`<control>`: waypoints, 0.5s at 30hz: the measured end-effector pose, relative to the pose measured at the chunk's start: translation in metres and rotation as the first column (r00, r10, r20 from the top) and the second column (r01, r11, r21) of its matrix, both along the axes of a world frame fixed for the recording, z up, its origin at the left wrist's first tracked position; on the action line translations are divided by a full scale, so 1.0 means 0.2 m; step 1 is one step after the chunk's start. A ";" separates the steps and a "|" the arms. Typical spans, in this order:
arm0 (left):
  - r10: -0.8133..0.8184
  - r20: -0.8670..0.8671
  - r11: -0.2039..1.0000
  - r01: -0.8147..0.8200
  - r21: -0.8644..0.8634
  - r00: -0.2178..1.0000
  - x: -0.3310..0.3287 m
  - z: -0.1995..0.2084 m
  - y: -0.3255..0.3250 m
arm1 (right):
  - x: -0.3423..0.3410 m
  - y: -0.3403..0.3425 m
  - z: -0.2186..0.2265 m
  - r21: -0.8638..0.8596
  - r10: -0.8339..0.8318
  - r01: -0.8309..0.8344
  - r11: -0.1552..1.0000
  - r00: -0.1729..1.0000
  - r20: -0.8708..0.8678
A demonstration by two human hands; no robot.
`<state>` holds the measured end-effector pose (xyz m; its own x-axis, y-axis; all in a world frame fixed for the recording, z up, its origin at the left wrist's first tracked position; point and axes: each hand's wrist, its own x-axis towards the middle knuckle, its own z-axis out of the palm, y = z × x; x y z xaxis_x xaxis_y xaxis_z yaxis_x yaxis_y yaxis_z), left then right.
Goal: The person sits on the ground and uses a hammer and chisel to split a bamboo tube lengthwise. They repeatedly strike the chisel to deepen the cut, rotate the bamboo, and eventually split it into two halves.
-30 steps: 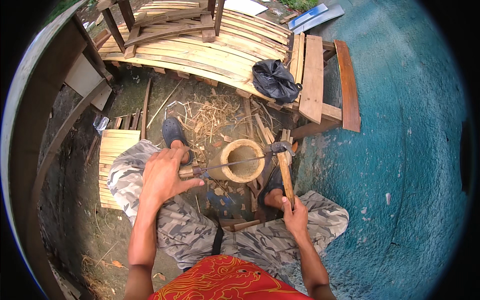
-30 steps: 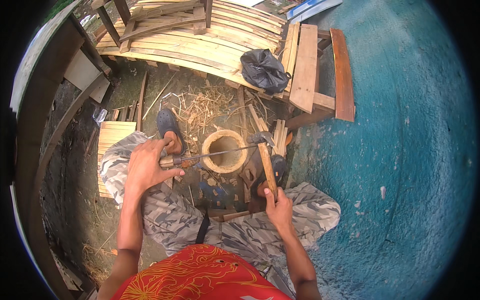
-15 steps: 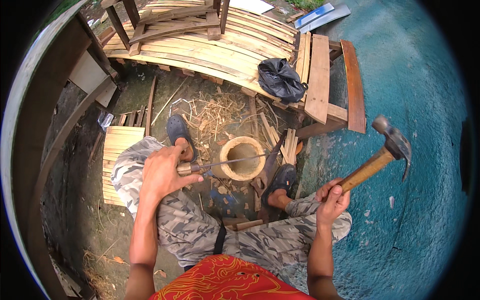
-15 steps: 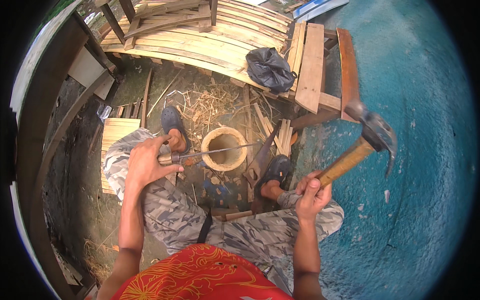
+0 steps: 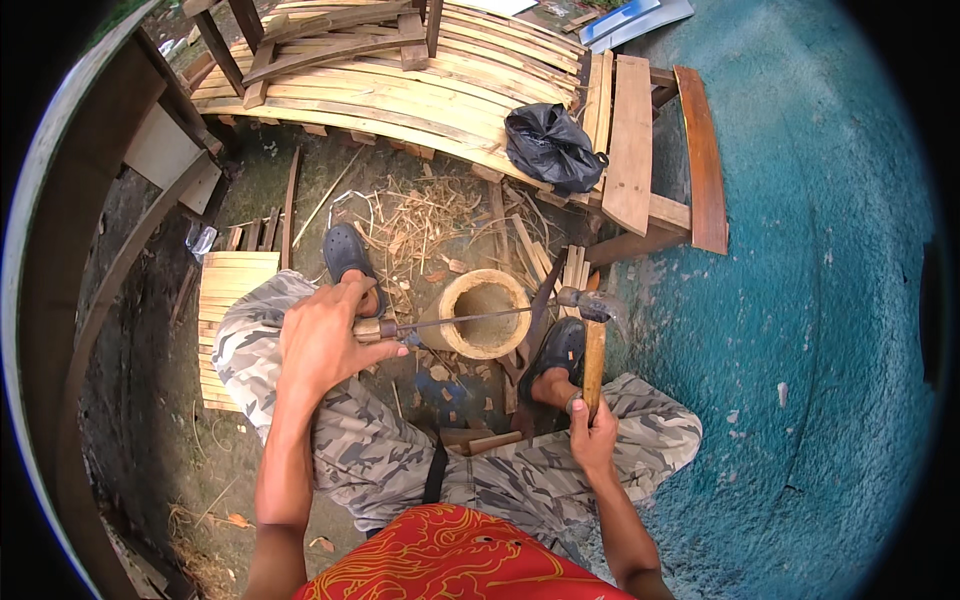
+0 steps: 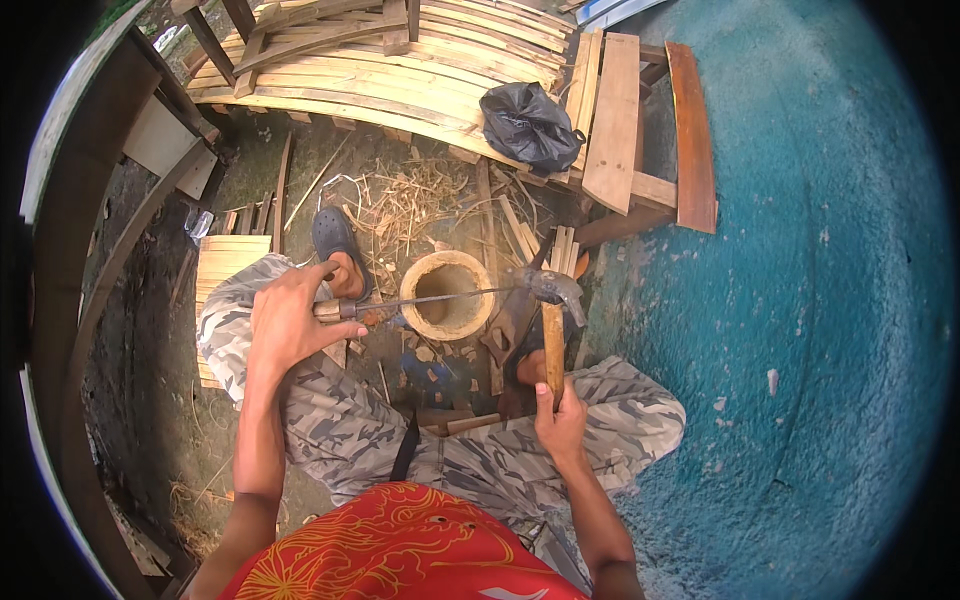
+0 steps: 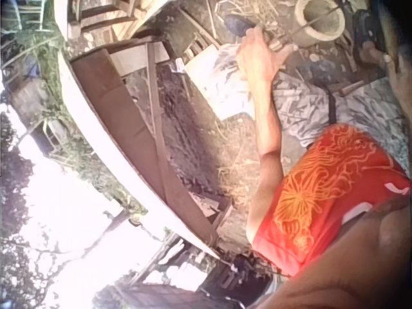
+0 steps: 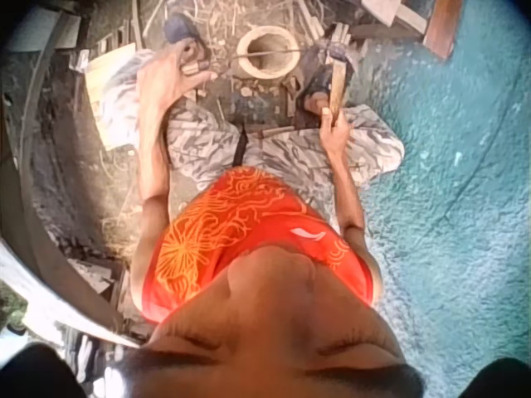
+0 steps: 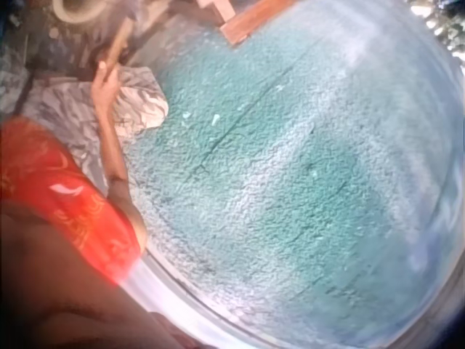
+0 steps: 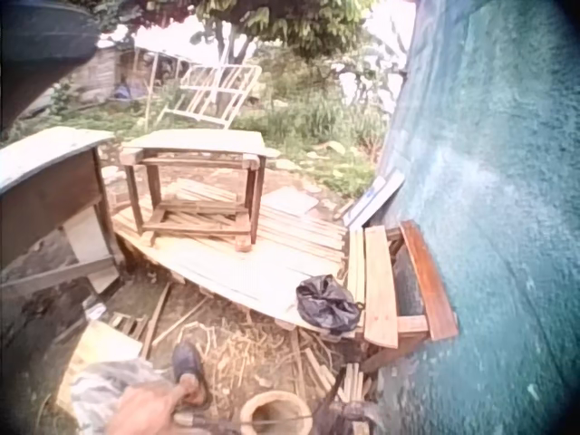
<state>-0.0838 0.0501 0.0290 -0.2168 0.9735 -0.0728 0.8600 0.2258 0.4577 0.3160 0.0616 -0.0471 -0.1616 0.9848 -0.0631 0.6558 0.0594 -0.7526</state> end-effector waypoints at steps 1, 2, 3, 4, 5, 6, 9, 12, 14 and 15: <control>-0.007 -0.008 1.000 0.007 0.000 1.000 0.00 -0.01 0.00 | -0.01 0.00 -0.01 0.036 0.022 -0.022 0.999 1.000 0.003; -0.020 -0.019 1.000 0.020 0.017 1.000 0.00 -0.01 0.00 | -0.03 -0.02 -0.02 0.044 0.063 -0.063 0.997 0.998 0.003; -0.033 -0.027 0.999 0.034 0.026 0.999 0.00 -0.01 0.00 | -0.04 -0.02 -0.03 0.058 0.092 -0.097 0.994 0.992 0.083; -0.049 -0.058 0.999 0.048 -0.019 0.997 0.00 -0.02 -0.01 | -0.04 -0.02 -0.04 0.032 0.094 -0.097 0.995 0.992 0.082; -0.069 -0.089 0.996 0.063 -0.068 0.994 -0.01 -0.01 -0.01 | -0.04 -0.02 -0.05 -0.002 0.088 -0.088 0.996 0.993 0.082; -0.091 -0.115 0.990 0.077 -0.122 0.989 -0.01 -0.01 -0.02 | -0.02 -0.02 -0.06 -0.022 0.062 -0.061 0.998 0.994 0.089; -0.043 -0.048 0.995 0.039 -0.092 0.998 0.01 -0.01 -0.05 | 0.02 0.00 -0.10 0.037 0.014 -0.013 0.999 0.999 -0.034; 0.028 -0.101 0.985 -0.045 -0.166 0.994 0.06 -0.02 -0.09 | 0.06 0.04 -0.15 0.065 -0.091 0.097 0.993 0.993 -0.081; 0.116 -0.068 0.983 -0.124 -0.138 0.991 0.08 -0.02 -0.09 | 0.08 0.06 -0.17 0.053 -0.135 0.145 0.988 0.977 -0.162; 0.147 -0.043 0.980 -0.151 -0.128 0.988 0.09 -0.02 -0.09 | 0.08 0.07 -0.17 0.012 -0.177 0.185 0.983 0.958 -0.224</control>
